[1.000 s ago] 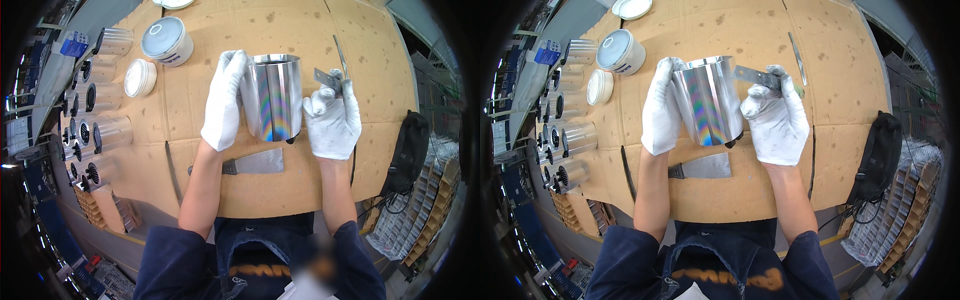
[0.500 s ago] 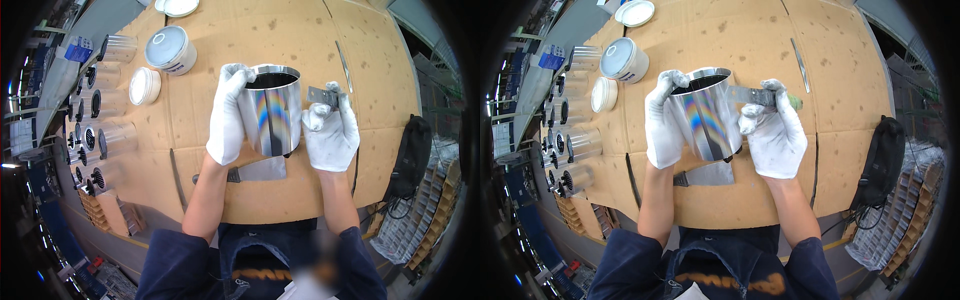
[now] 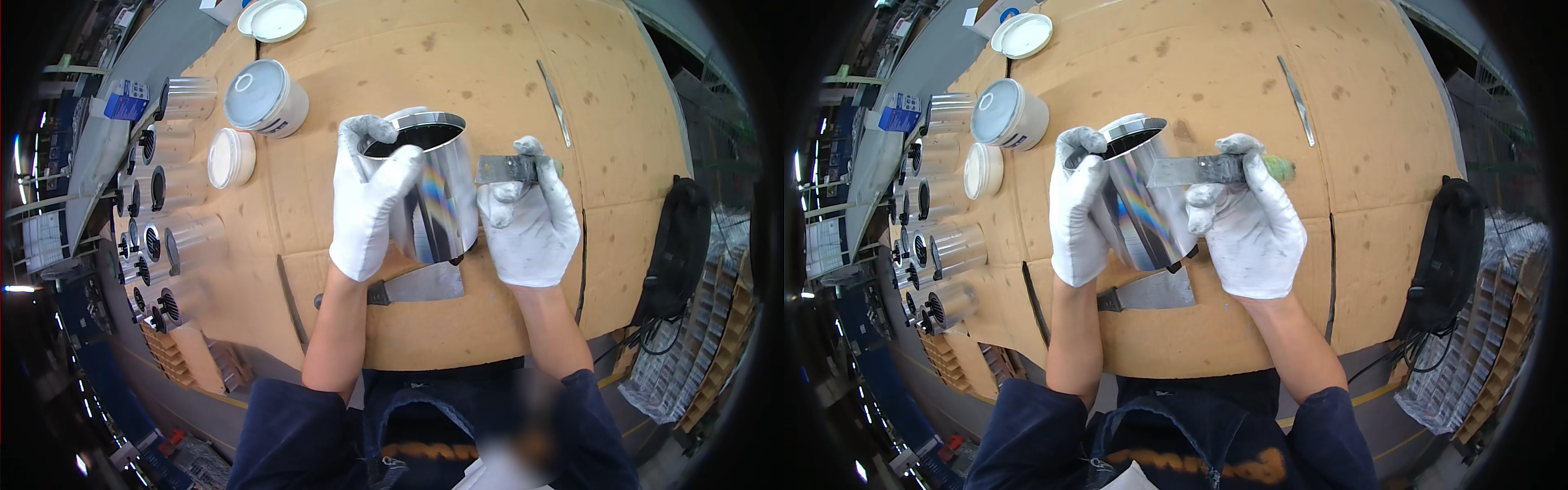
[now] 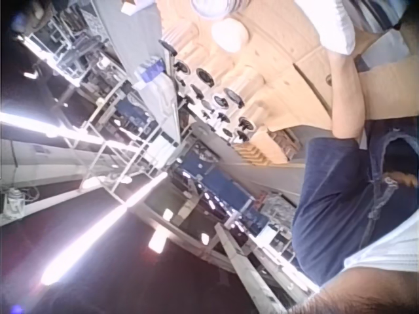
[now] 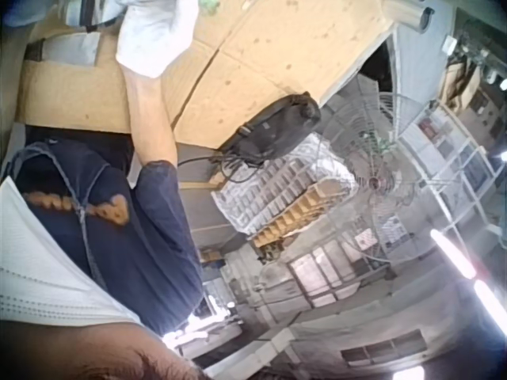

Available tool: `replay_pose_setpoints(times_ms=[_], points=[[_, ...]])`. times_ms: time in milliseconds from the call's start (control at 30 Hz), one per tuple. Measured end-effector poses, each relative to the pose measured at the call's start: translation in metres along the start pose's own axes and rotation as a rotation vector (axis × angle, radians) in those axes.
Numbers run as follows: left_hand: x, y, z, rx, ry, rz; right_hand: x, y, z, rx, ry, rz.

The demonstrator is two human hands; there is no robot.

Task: Applying and smoothing a grey sealant paste onto the rims of polished metal cylinders using a putty knife.

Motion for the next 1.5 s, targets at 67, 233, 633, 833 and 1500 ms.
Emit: replay_pose_setpoints(times_ms=[67, 233, 633, 833, 1500], points=[[0.003, 0.004, -0.001, -0.003, 0.03, -0.017, 0.0, -0.002, 0.001, -0.057, -0.018, -0.035], [0.002, -0.003, 0.0, 0.065, 0.047, -0.05, 0.003, 0.008, -0.001, -0.097, -0.009, -0.026], [0.003, -0.003, 0.001, 0.101, -0.075, -0.281, -0.004, 0.022, 0.017, 0.072, -0.12, -0.419], [0.0, -0.015, 0.004, 0.1, -0.013, -0.221, 0.001, 0.026, 0.016, 0.145, -0.139, -0.539], [-0.005, -0.021, 0.006, 0.074, -0.033, -0.182, 0.003, 0.026, 0.015, 0.137, -0.153, -0.609]])
Point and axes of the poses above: each hand's wrist, its own z-axis towards the middle knuckle, its own y-axis out of the palm, x = y × z, the point moved 4 cm from there along z, towards the middle knuckle, and after that the axes turned 13 degrees about -z, right-handed, at the moved point
